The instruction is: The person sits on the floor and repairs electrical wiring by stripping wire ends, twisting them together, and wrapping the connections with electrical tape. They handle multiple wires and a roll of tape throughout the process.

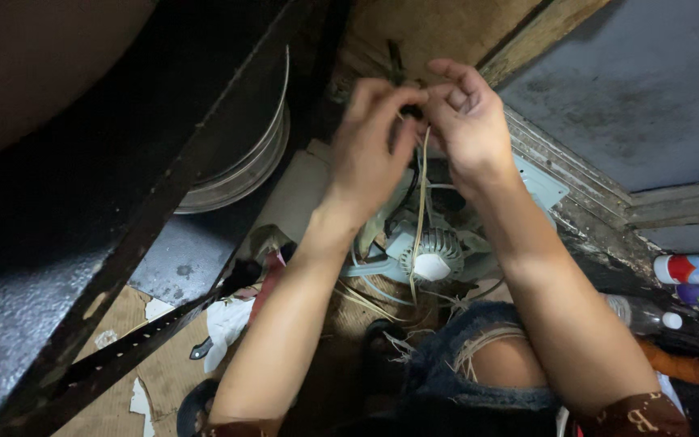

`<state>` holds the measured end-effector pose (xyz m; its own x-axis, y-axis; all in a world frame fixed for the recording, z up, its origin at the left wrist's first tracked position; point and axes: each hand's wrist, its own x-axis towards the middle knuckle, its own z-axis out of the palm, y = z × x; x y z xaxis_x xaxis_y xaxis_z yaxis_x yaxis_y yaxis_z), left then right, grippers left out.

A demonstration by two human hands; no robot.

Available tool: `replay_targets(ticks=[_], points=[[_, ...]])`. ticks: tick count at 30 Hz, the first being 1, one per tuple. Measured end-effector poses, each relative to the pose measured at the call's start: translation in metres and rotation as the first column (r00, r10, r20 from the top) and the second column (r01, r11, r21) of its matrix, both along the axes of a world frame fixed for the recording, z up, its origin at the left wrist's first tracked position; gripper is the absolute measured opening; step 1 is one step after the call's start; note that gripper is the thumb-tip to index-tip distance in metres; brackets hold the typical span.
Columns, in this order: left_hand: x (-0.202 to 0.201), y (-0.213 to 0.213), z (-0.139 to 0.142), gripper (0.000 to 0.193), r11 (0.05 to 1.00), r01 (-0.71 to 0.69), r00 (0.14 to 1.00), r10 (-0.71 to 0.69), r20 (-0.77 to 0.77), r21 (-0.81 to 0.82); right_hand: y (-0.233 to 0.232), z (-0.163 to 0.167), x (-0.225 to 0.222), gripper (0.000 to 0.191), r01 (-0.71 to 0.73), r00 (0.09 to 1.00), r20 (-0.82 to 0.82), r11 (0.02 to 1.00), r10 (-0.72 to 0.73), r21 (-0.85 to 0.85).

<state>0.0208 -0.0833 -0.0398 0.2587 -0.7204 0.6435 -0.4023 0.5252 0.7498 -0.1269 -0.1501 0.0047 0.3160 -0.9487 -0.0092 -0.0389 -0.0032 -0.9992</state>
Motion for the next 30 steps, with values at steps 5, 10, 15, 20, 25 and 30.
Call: replay_targets(ticks=[5, 10, 15, 20, 25, 30], points=[[0.002, 0.004, 0.01, 0.046, 0.977, 0.155, 0.987, -0.148, -0.06, 0.143, -0.002, 0.005, -0.002, 0.037, -0.003, 1.0, -0.01, 0.998, 0.004, 0.057], [0.009, -0.004, 0.003, 0.031, 0.995, 0.009, 0.988, -0.024, 0.154, 0.096, 0.009, 0.008, 0.004, 0.032, -0.036, 0.989, -0.143, 0.999, 0.033, -0.018], [0.028, -0.013, -0.006, 0.024, 0.944, 0.163, 0.984, -0.179, 0.029, 0.288, 0.019, 0.007, 0.009, 0.027, -0.22, 0.935, -0.354, 0.751, -0.02, -0.622], [0.051, -0.012, -0.01, 0.016, 0.752, 0.655, 0.658, -0.522, -0.542, 0.071, 0.001, 0.008, 0.002, 0.026, 0.001, 0.975, -0.222, 0.991, -0.03, -0.133], [0.047, -0.004, -0.011, 0.018, 0.624, 0.775, 0.342, -0.549, -0.763, -0.102, -0.007, 0.001, -0.012, 0.031, -0.158, 0.987, 0.098, 0.916, 0.131, 0.369], [0.028, -0.003, -0.016, 0.022, 0.77, 0.63, 0.601, -0.406, -0.689, 0.096, -0.007, -0.009, -0.002, 0.012, -0.135, 0.988, 0.128, 0.891, 0.088, 0.433]])
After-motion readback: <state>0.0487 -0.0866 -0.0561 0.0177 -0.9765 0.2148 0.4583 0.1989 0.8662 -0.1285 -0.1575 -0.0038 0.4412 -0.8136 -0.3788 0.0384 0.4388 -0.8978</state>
